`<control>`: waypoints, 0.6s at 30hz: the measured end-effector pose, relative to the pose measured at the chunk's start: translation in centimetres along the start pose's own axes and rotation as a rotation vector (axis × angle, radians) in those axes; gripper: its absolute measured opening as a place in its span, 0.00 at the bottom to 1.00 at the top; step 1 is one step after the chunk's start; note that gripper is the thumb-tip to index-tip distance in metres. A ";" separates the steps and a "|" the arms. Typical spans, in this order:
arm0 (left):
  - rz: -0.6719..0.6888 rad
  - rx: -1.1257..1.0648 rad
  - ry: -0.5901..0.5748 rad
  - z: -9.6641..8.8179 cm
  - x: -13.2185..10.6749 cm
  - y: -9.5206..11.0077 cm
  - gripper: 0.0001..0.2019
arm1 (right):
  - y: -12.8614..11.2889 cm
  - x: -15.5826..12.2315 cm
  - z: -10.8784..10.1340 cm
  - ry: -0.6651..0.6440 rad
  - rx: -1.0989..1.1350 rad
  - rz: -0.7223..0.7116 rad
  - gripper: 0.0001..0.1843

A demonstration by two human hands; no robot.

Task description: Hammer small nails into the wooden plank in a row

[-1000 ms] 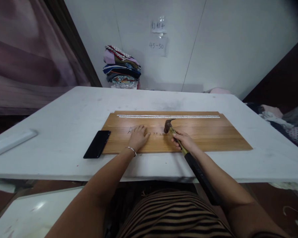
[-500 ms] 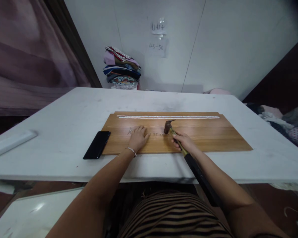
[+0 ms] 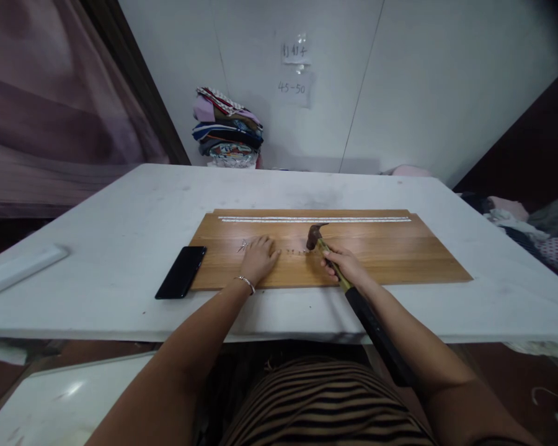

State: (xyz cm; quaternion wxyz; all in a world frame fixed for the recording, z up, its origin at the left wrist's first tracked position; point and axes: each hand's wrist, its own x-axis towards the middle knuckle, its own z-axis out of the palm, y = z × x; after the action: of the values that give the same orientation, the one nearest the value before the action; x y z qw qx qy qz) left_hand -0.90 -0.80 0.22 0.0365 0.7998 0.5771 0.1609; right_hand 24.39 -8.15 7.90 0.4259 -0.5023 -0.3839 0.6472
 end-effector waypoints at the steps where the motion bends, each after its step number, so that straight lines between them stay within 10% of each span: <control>1: 0.001 -0.002 0.003 0.0 0.0 0.0 0.16 | 0.1 0.0 0.0 0.002 -0.003 0.005 0.21; 18: -0.009 -0.022 -0.009 -0.1 0.0 0.1 0.16 | 0.1 0.2 0.1 -0.005 0.018 0.017 0.21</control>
State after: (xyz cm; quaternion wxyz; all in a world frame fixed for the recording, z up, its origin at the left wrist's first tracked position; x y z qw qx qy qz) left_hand -0.85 -0.82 0.35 0.0490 0.7975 0.5787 0.1634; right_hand 24.30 -8.03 7.79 0.4237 -0.5001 -0.3748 0.6556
